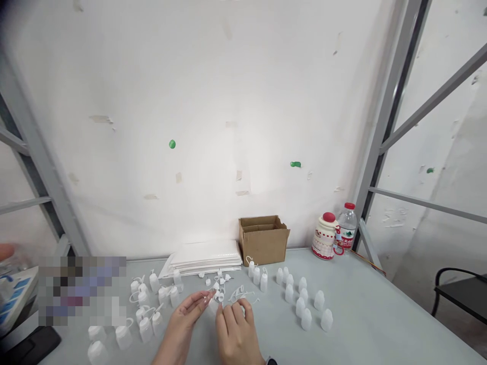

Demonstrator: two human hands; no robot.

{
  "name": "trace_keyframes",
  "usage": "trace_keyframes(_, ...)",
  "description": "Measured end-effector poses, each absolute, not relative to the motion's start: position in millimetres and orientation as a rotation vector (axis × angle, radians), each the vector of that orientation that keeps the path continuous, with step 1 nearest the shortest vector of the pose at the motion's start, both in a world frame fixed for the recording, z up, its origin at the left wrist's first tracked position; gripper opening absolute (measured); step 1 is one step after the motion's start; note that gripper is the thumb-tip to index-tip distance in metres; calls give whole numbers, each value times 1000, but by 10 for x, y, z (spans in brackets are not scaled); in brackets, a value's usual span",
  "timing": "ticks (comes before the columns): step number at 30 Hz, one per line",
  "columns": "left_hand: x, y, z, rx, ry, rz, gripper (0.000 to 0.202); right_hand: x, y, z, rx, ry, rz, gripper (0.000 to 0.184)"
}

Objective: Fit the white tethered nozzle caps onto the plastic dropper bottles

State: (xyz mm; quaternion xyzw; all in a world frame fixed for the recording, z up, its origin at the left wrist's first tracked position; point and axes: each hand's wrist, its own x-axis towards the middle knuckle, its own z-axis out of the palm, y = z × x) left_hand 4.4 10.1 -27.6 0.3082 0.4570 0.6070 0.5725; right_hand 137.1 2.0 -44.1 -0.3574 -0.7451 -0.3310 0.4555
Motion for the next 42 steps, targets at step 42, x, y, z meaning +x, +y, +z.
trace_keyframes(42, 35, 46, -93, 899, 959, 1373, 27, 1405, 28, -382, -896, -1766, -504, 13)
